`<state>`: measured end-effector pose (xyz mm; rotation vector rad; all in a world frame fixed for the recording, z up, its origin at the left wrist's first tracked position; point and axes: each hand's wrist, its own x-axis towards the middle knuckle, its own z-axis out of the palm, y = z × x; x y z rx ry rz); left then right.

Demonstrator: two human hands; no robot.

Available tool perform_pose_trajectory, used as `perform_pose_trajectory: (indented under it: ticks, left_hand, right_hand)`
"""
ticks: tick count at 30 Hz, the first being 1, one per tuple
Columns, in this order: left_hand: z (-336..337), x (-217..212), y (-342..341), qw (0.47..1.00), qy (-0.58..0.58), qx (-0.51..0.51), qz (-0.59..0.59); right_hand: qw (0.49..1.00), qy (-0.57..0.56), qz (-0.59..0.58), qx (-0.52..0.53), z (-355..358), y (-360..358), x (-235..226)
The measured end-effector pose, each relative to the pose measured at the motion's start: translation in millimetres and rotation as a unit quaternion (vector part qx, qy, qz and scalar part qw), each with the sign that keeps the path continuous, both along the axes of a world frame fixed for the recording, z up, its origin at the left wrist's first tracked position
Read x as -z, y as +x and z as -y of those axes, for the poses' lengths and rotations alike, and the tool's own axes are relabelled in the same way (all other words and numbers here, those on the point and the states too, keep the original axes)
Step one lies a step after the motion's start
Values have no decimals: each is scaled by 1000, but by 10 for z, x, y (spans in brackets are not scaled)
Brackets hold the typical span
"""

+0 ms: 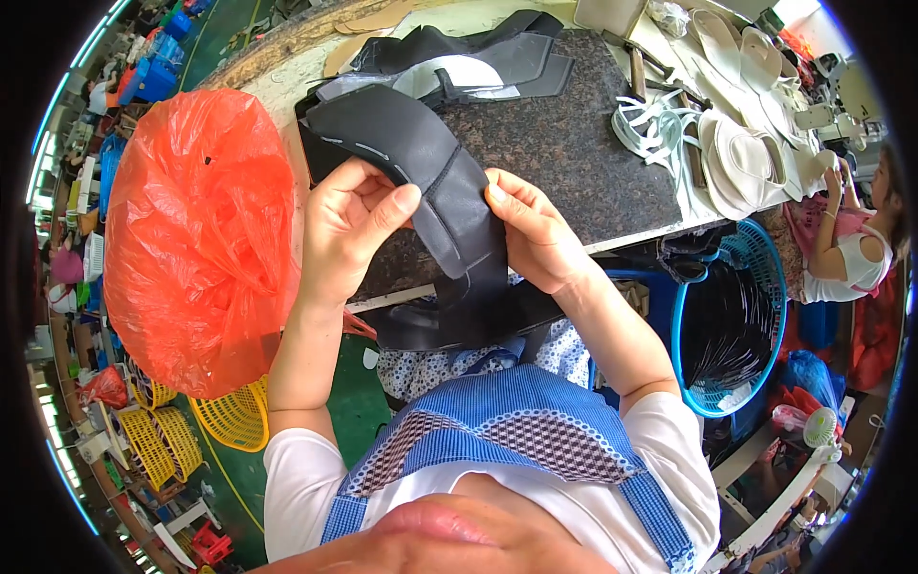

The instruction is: Applying adhesive reinforcement strips to black shoe upper components at a manufacturing workbench.

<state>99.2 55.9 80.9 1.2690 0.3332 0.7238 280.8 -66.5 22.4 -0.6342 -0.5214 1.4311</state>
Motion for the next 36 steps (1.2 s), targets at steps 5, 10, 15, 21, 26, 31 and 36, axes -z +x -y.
perform_pose_trajectory:
  ticks: [5,10,15,21,26,31,36]
  left_hand:
    - [-4,74,22,999,-13,-6,-51]
    - [27,405,85,967,140,-164,-139]
    - [138,557,64,914,312,-227,-123]
    - [192,296,16,994,-101,-21,-33]
    - [240,362,91,985,-34,-124,-117]
    - [-46,274,89,921,-95,-355,-125]
    - [-777,224,-15,941,163,-292,-43]
  right_hand:
    - [997,-36,-59,-20,77,-51,82]
    - [992,-55,108,34,184,-236,65]
    - [938,-7,333,100,377,-334,13]
    - [999,2,9,49,405,-303,231]
    - [998,-27,-56,17,413,-302,309]
    - [945,53,322,-33,620,-138,-150]
    - [640,226,731,-64,633,-563,-204]
